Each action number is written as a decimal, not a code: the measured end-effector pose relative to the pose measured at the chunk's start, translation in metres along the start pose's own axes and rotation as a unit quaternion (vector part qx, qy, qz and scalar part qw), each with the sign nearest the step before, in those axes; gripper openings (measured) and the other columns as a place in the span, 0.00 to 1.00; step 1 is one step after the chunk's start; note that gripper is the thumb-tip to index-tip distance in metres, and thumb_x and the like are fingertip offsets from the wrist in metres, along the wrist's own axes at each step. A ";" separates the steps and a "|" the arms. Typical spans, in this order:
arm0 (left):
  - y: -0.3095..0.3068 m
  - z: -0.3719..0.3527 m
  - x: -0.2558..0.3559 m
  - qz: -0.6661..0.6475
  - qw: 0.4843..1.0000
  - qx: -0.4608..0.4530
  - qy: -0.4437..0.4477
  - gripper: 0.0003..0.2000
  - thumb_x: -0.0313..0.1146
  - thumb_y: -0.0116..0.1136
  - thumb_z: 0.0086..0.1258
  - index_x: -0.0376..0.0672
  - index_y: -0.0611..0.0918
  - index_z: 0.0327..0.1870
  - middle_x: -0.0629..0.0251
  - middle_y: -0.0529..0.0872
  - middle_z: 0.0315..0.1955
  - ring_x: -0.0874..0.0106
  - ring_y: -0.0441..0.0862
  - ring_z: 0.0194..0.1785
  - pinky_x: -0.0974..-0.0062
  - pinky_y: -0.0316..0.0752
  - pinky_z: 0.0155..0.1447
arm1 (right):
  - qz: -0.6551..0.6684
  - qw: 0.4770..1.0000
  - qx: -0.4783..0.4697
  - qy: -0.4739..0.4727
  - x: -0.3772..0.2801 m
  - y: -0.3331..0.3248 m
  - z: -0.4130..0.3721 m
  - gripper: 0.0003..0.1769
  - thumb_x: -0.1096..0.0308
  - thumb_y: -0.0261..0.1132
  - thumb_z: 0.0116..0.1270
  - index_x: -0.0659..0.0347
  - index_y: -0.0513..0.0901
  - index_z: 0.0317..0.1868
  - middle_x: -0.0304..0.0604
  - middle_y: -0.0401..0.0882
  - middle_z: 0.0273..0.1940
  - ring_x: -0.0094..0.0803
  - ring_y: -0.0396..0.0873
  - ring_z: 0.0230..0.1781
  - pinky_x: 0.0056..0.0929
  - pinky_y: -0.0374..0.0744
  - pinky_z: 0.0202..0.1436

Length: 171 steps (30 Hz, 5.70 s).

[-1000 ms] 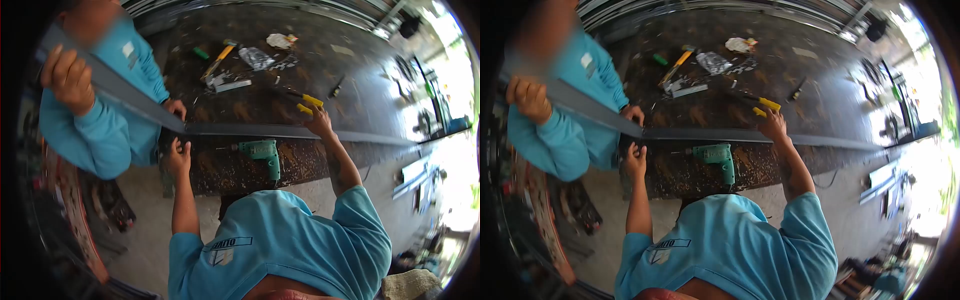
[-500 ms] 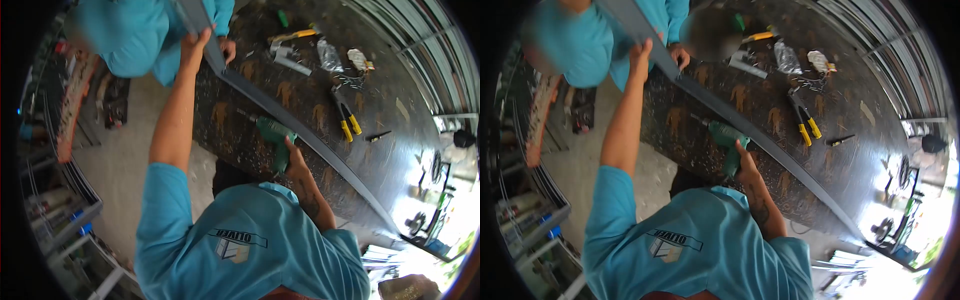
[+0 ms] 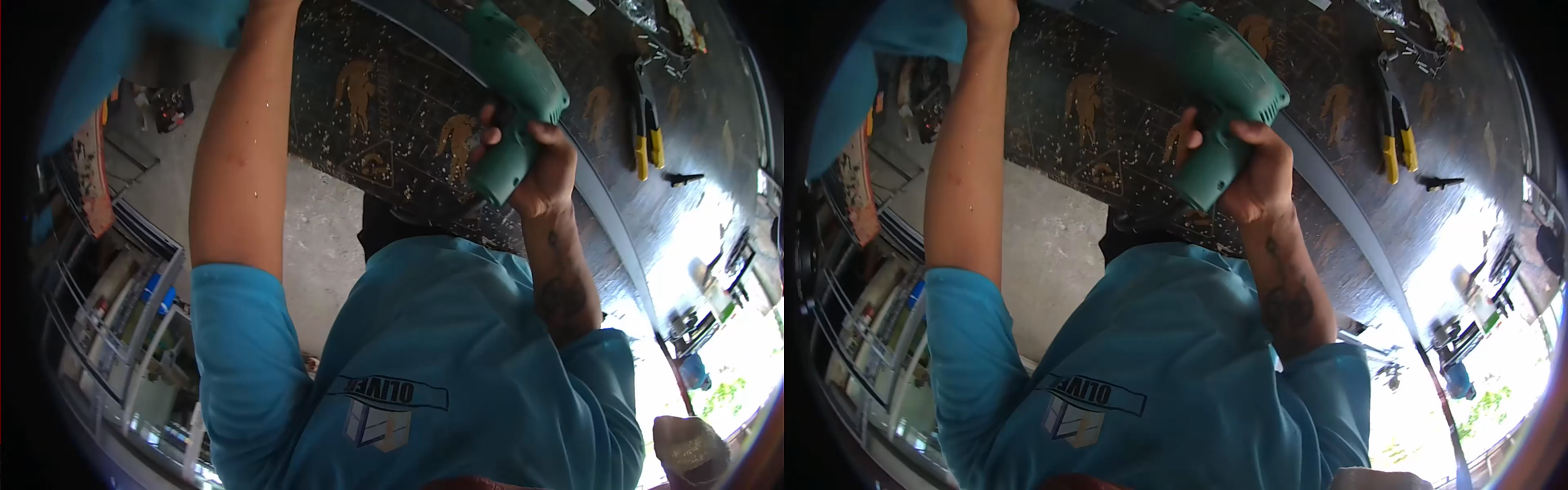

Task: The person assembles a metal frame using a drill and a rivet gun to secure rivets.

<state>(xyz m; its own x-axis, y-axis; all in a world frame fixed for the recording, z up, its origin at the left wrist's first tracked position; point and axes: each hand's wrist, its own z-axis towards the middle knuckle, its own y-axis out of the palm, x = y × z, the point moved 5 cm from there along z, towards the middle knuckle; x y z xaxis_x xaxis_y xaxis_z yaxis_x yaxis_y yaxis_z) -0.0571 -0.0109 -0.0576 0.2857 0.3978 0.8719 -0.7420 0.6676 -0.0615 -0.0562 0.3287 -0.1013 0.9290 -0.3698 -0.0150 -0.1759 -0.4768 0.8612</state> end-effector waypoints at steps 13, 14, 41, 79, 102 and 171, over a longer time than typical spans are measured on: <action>0.002 0.001 -0.023 -0.120 0.988 0.085 -0.053 0.30 0.53 0.52 0.56 0.33 0.75 0.50 0.50 0.82 0.34 0.56 0.80 0.40 0.57 0.75 0.53 | -0.111 0.990 0.077 0.039 -0.001 0.010 0.062 0.26 0.71 0.56 0.61 0.67 0.69 0.60 0.50 0.79 0.43 0.34 0.80 0.35 0.39 0.83 0.38; 0.005 0.001 -0.024 -0.119 0.988 0.079 -0.054 0.30 0.53 0.52 0.56 0.33 0.75 0.50 0.50 0.82 0.34 0.56 0.80 0.40 0.57 0.75 0.53 | -0.120 0.989 0.073 0.037 -0.001 0.010 0.064 0.26 0.72 0.57 0.61 0.67 0.69 0.60 0.49 0.79 0.43 0.34 0.80 0.35 0.38 0.84 0.37; 0.024 -0.004 -0.003 0.004 0.997 0.067 -0.032 0.31 0.56 0.44 0.56 0.31 0.72 0.44 0.51 0.79 0.33 0.58 0.78 0.38 0.54 0.76 0.48 | -0.080 0.966 0.227 0.091 0.014 0.031 0.060 0.20 0.69 0.57 0.58 0.68 0.75 0.51 0.43 0.78 0.35 0.30 0.77 0.28 0.36 0.80 0.32; 0.028 -0.004 0.005 0.051 0.997 0.061 -0.015 0.29 0.53 0.42 0.57 0.29 0.74 0.40 0.52 0.79 0.30 0.59 0.79 0.34 0.57 0.77 0.45 | -0.066 0.948 0.305 0.064 0.023 0.070 0.057 0.11 0.74 0.58 0.57 0.67 0.77 0.41 0.45 0.78 0.32 0.32 0.76 0.27 0.34 0.78 0.32; 0.027 -0.004 0.002 0.055 0.996 0.072 -0.020 0.29 0.55 0.41 0.58 0.30 0.74 0.40 0.53 0.79 0.31 0.59 0.79 0.35 0.58 0.77 0.45 | -0.191 0.939 0.286 0.009 -0.001 0.082 0.067 0.14 0.77 0.59 0.54 0.68 0.77 0.43 0.46 0.77 0.32 0.32 0.76 0.26 0.32 0.76 0.29; 0.022 -0.003 -0.005 0.043 0.997 0.061 -0.021 0.31 0.58 0.43 0.57 0.31 0.73 0.40 0.53 0.79 0.34 0.59 0.78 0.39 0.61 0.77 0.48 | -0.408 0.884 0.223 -0.042 -0.011 0.068 0.092 0.21 0.83 0.63 0.51 0.65 0.76 0.48 0.44 0.80 0.34 0.29 0.78 0.28 0.30 0.78 0.30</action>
<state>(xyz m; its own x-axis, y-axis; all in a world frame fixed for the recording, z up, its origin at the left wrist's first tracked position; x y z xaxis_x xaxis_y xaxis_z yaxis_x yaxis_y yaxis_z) -0.0730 0.0037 -0.0643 0.1933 0.4220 0.8858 -0.8322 0.5487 -0.0797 -0.1077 0.2271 -0.0893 0.7814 0.1938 -0.5932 0.4135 -0.8728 0.2594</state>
